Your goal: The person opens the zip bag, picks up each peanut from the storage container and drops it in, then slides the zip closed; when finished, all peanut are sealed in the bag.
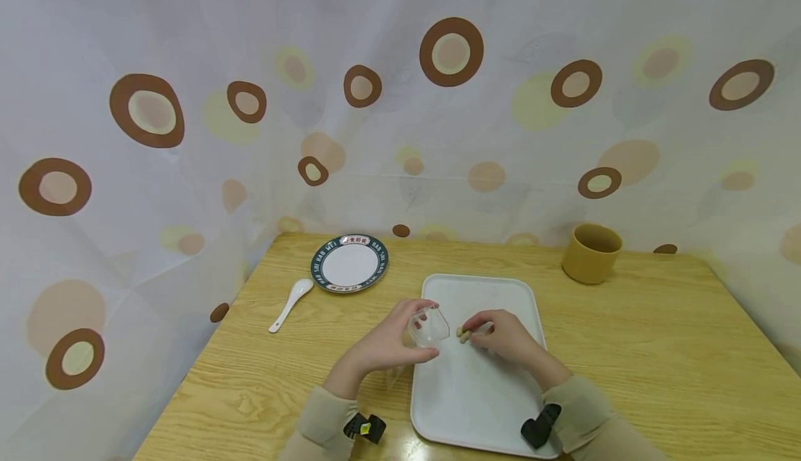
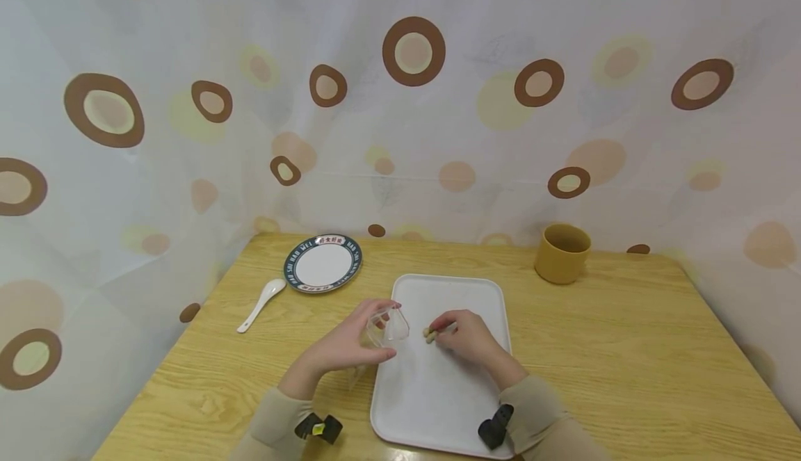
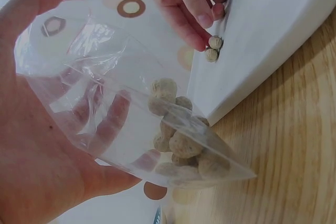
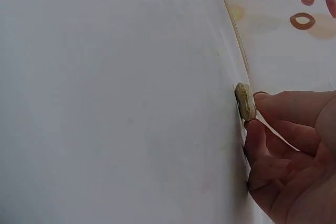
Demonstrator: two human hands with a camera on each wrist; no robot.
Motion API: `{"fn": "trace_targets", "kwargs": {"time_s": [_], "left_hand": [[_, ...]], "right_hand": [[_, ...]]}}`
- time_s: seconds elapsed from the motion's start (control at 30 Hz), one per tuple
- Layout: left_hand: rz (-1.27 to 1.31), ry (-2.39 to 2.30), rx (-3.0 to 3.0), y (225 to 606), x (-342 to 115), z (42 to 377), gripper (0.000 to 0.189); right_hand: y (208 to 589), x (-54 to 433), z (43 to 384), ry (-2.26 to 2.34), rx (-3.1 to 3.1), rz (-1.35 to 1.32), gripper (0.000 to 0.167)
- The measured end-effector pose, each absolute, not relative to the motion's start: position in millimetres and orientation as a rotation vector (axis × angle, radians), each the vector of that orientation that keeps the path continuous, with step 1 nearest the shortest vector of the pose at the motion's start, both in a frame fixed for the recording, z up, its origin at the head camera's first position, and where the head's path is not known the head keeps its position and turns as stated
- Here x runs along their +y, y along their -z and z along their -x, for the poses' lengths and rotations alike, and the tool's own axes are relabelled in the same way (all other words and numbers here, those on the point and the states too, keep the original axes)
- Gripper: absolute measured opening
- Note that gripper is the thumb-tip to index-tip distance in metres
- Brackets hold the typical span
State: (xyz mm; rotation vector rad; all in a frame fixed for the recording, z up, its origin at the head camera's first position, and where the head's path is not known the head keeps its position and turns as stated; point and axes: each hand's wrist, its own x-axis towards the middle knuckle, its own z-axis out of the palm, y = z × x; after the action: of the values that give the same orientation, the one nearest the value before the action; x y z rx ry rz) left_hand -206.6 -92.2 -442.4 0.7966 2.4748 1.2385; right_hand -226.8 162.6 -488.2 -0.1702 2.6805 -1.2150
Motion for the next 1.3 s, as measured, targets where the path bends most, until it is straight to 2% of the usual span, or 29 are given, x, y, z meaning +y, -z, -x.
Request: {"fn": "trace_targets", "kwargs": {"time_s": [0.97, 1.3], "left_hand": [[-0.806, -1.254, 2.465, 440.3, -90.8, 207.7, 0.073], [-0.795, -1.241, 2.463, 439.8, -90.2, 206.1, 0.073]], "right_hand": [[487.8, 169.9, 226.8, 1.182, 2.676, 0.172, 0.009], [453.9, 170.9, 219.8, 1.362, 2.6, 0.178, 0.018]]}}
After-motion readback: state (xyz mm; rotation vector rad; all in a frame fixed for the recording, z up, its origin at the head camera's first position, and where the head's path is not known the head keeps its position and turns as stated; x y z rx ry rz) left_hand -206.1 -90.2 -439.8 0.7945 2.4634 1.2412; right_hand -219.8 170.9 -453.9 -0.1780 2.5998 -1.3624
